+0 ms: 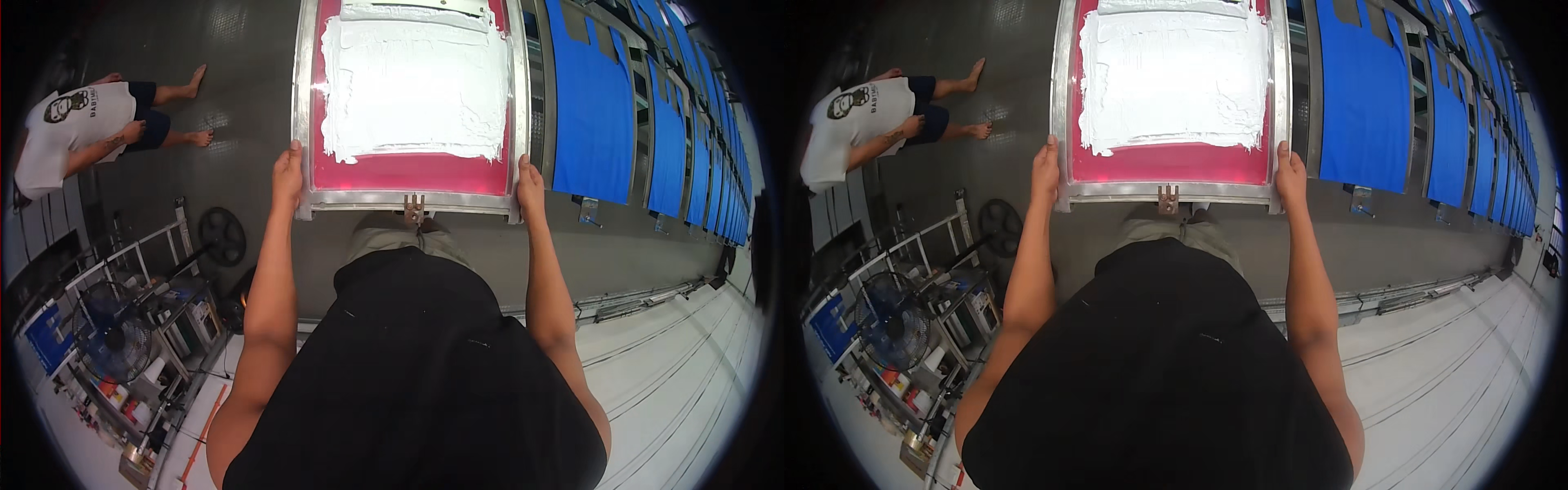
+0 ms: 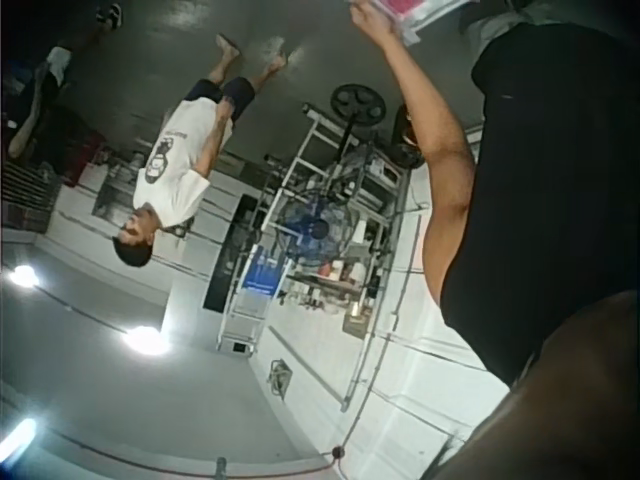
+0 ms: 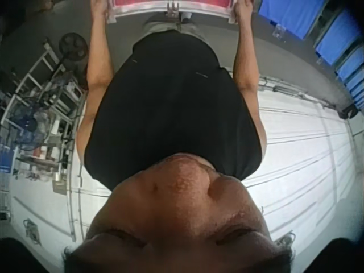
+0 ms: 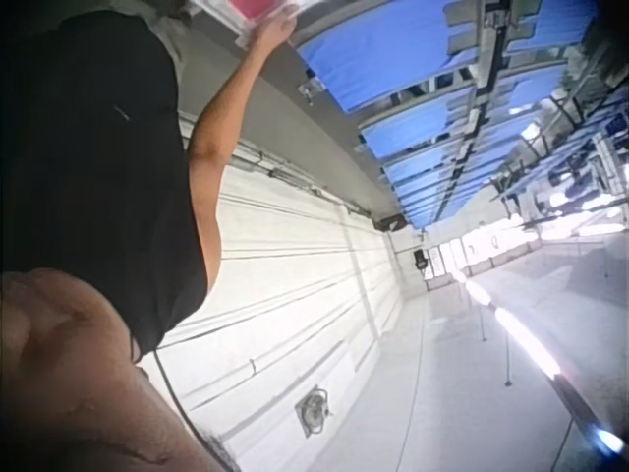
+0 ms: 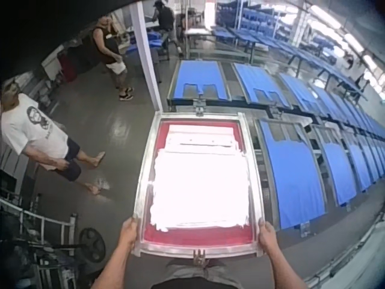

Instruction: The person carries a screen printing frame to a workbench and applies white ink to the mesh using a scoop and a squeegee. They repeatedly pull the squeegee across the frame to spread the ink evenly over the surface.

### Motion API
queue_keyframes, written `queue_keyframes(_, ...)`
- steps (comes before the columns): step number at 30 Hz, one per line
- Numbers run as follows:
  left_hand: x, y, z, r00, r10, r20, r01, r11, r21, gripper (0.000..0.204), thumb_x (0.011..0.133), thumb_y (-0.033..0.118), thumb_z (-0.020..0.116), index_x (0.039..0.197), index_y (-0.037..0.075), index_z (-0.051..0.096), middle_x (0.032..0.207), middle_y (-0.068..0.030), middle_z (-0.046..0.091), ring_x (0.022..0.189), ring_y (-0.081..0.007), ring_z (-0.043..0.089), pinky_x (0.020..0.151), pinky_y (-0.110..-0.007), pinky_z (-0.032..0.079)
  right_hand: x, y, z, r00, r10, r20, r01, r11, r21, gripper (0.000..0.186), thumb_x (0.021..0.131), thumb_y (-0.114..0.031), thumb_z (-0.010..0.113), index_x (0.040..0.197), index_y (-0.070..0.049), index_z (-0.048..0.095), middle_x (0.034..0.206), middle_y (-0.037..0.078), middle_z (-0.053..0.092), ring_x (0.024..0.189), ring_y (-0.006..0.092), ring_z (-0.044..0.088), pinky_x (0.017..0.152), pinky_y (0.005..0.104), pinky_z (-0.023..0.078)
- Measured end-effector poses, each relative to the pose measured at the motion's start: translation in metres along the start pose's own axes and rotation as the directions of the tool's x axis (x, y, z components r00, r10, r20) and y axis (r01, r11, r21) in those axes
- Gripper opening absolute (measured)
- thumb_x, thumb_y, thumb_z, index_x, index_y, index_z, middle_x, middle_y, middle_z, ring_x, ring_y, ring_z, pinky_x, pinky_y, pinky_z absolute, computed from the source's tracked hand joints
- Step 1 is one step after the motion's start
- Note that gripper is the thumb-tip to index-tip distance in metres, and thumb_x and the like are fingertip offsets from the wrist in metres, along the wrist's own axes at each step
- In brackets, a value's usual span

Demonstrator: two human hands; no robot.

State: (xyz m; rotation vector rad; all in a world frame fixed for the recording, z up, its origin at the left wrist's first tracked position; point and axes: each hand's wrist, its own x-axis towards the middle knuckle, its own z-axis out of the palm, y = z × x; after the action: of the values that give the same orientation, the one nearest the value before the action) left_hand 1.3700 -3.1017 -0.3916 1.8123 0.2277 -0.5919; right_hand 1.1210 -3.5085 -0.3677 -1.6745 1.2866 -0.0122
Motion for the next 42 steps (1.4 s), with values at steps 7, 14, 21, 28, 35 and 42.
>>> queue_keyframes(7, 0.0, -0.008, -0.001, 1.0, 0.009, -0.019, -0.009, 1.0, 0.015, 0.063, 0.096, 0.057, 0.048, 0.097, -0.004, 0.063, 0.085, -0.0055, 0.063, 0.081, -0.012, 0.053, 0.075, -0.028, 0.045, -0.003, -0.003, 0.003, 0.997, -0.073, -0.038, 0.072, 0.997, -0.021, 0.063, 0.094, -0.06, 0.047, 0.082, 0.0, 0.059, 0.071, 0.002, 0.051, 0.072, 0.0115, 0.044, 0.069, 0.0267, 0.041)
queue_keyframes(14, -0.007, 0.01, 0.008, 0.998, 0.01, -0.056, -0.01, 1.0, -0.002, 0.063, 0.096, 0.057, 0.048, 0.099, -0.005, 0.063, 0.086, -0.0059, 0.064, 0.08, -0.0122, 0.054, 0.075, -0.029, 0.046, 0.001, 0.002, 0.005, 0.995, -0.035, -0.096, 0.045, 0.994, 0.099, 0.062, 0.095, -0.058, 0.046, 0.081, 0.0, 0.059, 0.072, 0.002, 0.052, 0.071, 0.0113, 0.043, 0.069, 0.0256, 0.04)
queue_keyframes(21, -0.002, 0.0, 0.001, 1.0, 0.003, -0.012, -0.002, 0.997, 0.083, 0.062, 0.095, 0.057, 0.049, 0.093, -0.004, 0.063, 0.081, -0.0063, 0.063, 0.076, -0.0112, 0.053, 0.071, -0.029, 0.046, -0.006, -0.012, 0.005, 0.997, -0.032, -0.072, 0.036, 0.998, 0.059, 0.063, 0.095, -0.059, 0.047, 0.089, 0.002, 0.062, 0.077, 0.003, 0.056, 0.076, 0.0122, 0.046, 0.073, 0.0265, 0.041)
queue_keyframes(28, 0.006, -0.018, 0.004, 0.992, 0.107, -0.065, -0.083, 0.95, 0.3, 0.067, 0.094, 0.06, 0.047, 0.096, -0.004, 0.064, 0.088, -0.0149, 0.068, 0.086, -0.0245, 0.064, 0.08, -0.036, 0.048, 0.0, 0.006, 0.006, 0.995, -0.094, -0.024, 0.096, 0.993, 0.066, 0.067, 0.095, -0.058, 0.046, 0.112, 0.005, 0.062, 0.098, 0.014, 0.064, 0.094, 0.02, 0.056, 0.088, 0.0318, 0.043)
queue_keyframes(35, 0.008, -0.05, -0.006, 0.988, 0.071, -0.134, -0.042, 0.977, 0.211, 0.068, 0.096, 0.06, 0.04, 0.115, -0.002, 0.06, 0.113, -0.0143, 0.066, 0.104, -0.0275, 0.062, 0.088, -0.037, 0.046, 0.001, 0.004, -0.02, 0.943, -0.316, -0.107, 0.292, 0.936, -0.196, 0.059, 0.096, -0.047, 0.052, 0.125, 0.004, 0.054, 0.111, 0.018, 0.063, 0.102, 0.023, 0.059, 0.093, 0.0336, 0.044)
queue_keyframes(42, -0.092, -0.161, -0.096, 0.985, -0.158, -0.062, 0.168, 0.96, 0.224, 0.057, 0.097, 0.054, 0.044, 0.094, -0.001, 0.062, 0.076, -0.0114, 0.061, 0.069, -0.0215, 0.057, 0.068, -0.039, 0.048, -0.083, -0.114, -0.007, 0.815, -0.577, 0.052, 0.571, 0.815, 0.096, 0.025, 0.098, -0.012, 0.054, 0.116, 0.005, 0.058, 0.107, 0.011, 0.062, 0.096, 0.0161, 0.058, 0.086, 0.0287, 0.047)
